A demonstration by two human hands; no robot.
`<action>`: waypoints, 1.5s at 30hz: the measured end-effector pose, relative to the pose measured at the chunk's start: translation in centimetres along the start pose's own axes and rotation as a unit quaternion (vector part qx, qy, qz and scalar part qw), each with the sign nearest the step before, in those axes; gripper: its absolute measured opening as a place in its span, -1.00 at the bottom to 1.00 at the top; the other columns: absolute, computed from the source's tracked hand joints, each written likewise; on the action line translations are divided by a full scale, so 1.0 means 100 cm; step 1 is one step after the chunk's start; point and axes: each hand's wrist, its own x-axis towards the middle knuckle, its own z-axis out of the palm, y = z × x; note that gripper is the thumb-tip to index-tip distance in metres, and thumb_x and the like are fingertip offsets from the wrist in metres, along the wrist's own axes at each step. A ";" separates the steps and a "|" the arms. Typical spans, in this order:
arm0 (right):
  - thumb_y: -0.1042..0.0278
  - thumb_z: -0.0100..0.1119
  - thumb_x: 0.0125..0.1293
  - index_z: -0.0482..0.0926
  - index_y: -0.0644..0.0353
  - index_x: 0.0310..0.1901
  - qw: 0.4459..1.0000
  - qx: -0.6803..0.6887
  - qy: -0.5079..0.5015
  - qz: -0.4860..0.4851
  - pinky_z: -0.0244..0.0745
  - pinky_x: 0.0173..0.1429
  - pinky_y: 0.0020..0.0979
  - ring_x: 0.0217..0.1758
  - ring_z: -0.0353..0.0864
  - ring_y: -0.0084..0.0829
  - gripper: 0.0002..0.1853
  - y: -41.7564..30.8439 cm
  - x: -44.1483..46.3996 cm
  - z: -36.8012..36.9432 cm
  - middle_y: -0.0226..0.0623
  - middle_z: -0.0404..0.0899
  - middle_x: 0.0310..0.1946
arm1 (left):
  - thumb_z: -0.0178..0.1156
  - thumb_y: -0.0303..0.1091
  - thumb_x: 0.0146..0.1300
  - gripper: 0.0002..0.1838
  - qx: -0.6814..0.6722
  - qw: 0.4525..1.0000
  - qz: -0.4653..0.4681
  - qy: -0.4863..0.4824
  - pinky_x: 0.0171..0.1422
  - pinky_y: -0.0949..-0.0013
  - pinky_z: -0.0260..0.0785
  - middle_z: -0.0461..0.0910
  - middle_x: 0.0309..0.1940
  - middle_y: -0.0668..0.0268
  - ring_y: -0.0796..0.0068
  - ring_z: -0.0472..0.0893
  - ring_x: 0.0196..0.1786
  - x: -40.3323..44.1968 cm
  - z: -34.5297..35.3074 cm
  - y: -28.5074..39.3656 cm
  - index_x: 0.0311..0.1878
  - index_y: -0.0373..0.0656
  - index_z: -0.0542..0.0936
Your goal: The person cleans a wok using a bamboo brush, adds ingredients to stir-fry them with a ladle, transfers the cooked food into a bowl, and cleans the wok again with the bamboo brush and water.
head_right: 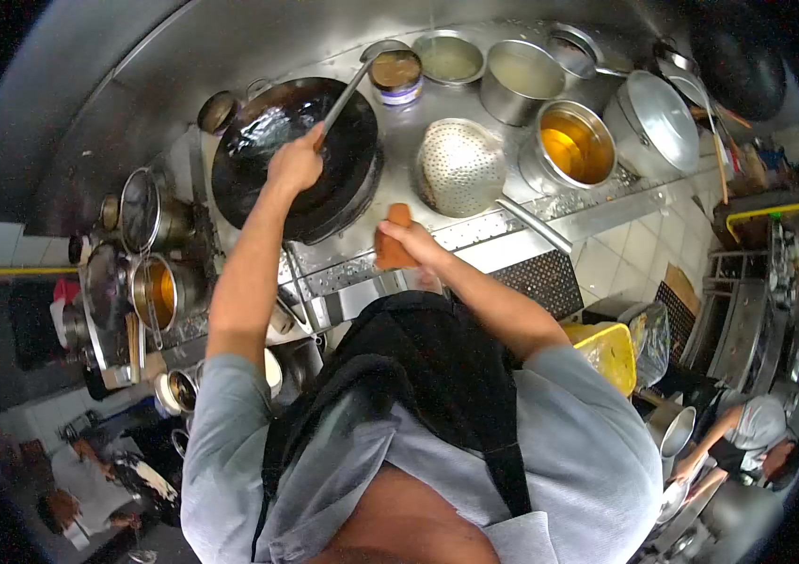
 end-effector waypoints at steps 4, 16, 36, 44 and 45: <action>0.02 0.22 0.44 0.51 0.30 0.08 0.992 0.046 0.106 -0.040 0.70 -0.12 -0.25 -0.24 0.73 -0.27 -0.54 0.008 -0.082 -0.073 -0.15 0.65 -0.17 | -0.03 -0.36 0.33 -0.49 0.084 0.995 0.040 -0.032 0.22 0.02 0.51 0.69 0.00 -0.06 -0.02 0.69 0.11 0.058 0.002 0.020 0.36 0.02 0.50; 0.00 0.26 0.41 0.47 0.35 0.13 0.967 0.067 0.246 0.020 0.66 -0.04 -0.26 -0.15 0.72 -0.29 -0.46 0.060 -0.205 -0.248 -0.16 0.65 -0.14 | 0.13 -0.36 0.27 -0.33 -0.065 0.988 -0.106 -0.093 -0.01 0.01 0.57 0.73 -0.12 -0.02 -0.01 0.74 -0.15 0.068 0.028 0.053 0.49 0.13 0.38; 0.05 0.26 0.41 0.50 0.20 0.13 0.924 0.115 0.363 0.027 0.64 0.01 -0.23 -0.07 0.69 -0.28 -0.56 0.080 -0.315 -0.352 -0.23 0.64 -0.05 | 0.07 -0.44 0.36 -0.90 -0.912 0.249 -0.251 -0.206 -0.50 0.49 0.24 0.41 -0.58 0.44 0.54 0.46 -0.58 0.167 0.193 0.273 -0.32 -0.08 0.42; 0.08 0.28 0.39 0.54 0.24 -0.04 0.936 0.083 0.342 0.020 0.63 -0.04 -0.25 -0.21 0.68 -0.27 -0.63 0.104 -0.298 -0.344 -0.22 0.65 -0.22 | 0.07 -0.46 0.35 -0.95 -0.963 0.093 -0.123 -0.220 -0.49 0.51 0.23 0.43 -0.49 0.45 0.65 0.45 -0.56 0.063 0.140 0.224 -0.27 -0.17 0.43; 0.08 0.28 0.39 0.56 0.23 -0.10 0.937 0.062 0.343 0.011 0.63 -0.08 -0.26 -0.27 0.67 -0.27 -0.66 0.098 -0.293 -0.332 -0.21 0.65 -0.28 | 0.07 -0.47 0.35 -0.96 -0.963 0.094 -0.122 -0.222 -0.50 0.52 0.23 0.43 -0.48 0.45 0.66 0.45 -0.55 0.044 0.126 0.214 -0.24 -0.20 0.44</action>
